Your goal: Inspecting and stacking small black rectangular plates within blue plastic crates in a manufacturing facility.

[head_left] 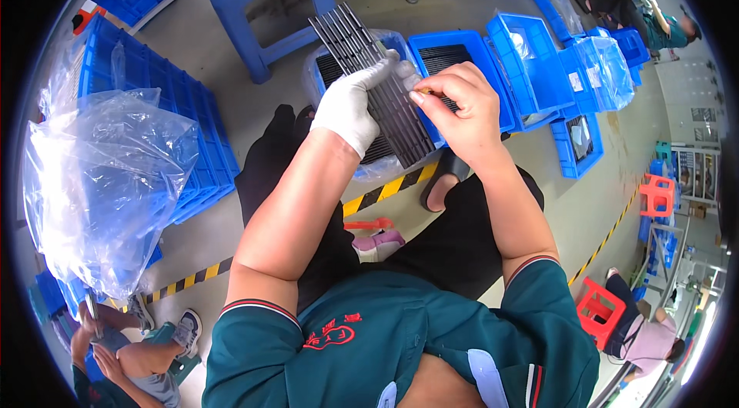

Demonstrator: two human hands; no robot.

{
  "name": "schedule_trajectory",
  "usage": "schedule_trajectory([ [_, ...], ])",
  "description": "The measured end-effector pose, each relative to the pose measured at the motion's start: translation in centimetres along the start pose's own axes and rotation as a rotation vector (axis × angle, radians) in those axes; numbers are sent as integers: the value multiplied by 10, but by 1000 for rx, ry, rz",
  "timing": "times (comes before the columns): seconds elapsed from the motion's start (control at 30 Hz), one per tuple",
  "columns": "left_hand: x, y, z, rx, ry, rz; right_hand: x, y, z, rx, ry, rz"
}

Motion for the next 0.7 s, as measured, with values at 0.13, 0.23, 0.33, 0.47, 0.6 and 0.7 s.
schedule_trajectory([
  [0.13,-2,5,1,-6,-2,-26,-1,-3,6,82,98,-12],
  [0.23,-5,8,2,-16,-17,-23,-1,-4,11,137,160,-3],
  [0.33,-5,9,2,-13,-34,-21,-1,-5,13,166,183,1],
  [0.47,-5,9,1,-56,-113,-20,3,-12,36,368,403,63],
  [0.6,0,7,1,-112,-186,-81,6,-21,36,443,354,76],
  [0.7,0,9,-1,-137,-198,-90,5,-19,32,432,341,41],
])
Point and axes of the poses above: each hand's wrist, its own x-axis away from the middle knuckle, its own y-axis out of the back of the hand, z = x × y, the point moved 6 cm from there along -x, towards the middle knuckle, and after that the axes turned 2 degrees about -y, right-handed, at the moved point
